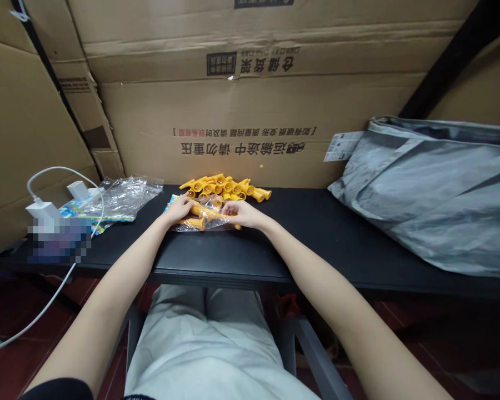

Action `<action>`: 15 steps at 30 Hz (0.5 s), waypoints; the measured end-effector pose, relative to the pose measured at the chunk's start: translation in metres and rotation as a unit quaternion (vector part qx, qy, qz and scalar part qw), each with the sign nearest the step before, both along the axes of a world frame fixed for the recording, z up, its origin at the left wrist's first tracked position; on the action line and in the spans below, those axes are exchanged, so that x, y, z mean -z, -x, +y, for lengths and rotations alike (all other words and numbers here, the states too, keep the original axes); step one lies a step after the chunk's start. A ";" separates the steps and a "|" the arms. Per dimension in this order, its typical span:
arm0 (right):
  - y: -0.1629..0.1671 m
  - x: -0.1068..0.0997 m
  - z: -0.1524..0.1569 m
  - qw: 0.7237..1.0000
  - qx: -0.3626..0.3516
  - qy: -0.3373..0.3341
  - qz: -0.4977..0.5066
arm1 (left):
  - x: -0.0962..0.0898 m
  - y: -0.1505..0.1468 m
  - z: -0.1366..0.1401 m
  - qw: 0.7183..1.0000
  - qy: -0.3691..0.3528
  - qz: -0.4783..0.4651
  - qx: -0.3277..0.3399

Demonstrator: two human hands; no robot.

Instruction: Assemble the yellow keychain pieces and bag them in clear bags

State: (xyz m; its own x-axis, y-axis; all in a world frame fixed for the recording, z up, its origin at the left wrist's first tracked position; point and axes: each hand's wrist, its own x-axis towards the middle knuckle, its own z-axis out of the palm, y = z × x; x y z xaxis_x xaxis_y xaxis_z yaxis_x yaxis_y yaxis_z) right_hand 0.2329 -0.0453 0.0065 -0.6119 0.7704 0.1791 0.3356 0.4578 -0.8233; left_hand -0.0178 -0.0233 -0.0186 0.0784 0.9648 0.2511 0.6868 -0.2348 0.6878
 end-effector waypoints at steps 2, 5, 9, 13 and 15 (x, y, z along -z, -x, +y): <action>0.003 0.004 -0.001 1.000 -0.010 0.012 -0.014 | -0.003 -0.002 -0.003 1.000 0.005 -0.009 0.002; 0.006 0.007 -0.001 0.999 -0.005 0.003 -0.047 | -0.008 -0.005 -0.007 0.999 0.012 -0.035 -0.004; 0.009 0.007 0.000 0.997 0.001 -0.050 -0.057 | -0.014 -0.004 -0.012 0.995 0.053 -0.086 -0.002; 0.010 0.003 -0.001 0.993 0.013 -0.078 -0.082 | -0.021 0.000 -0.019 0.995 0.066 -0.067 0.033; 0.011 0.002 -0.002 0.991 0.016 -0.090 -0.097 | -0.026 0.001 -0.024 0.995 0.066 -0.037 0.062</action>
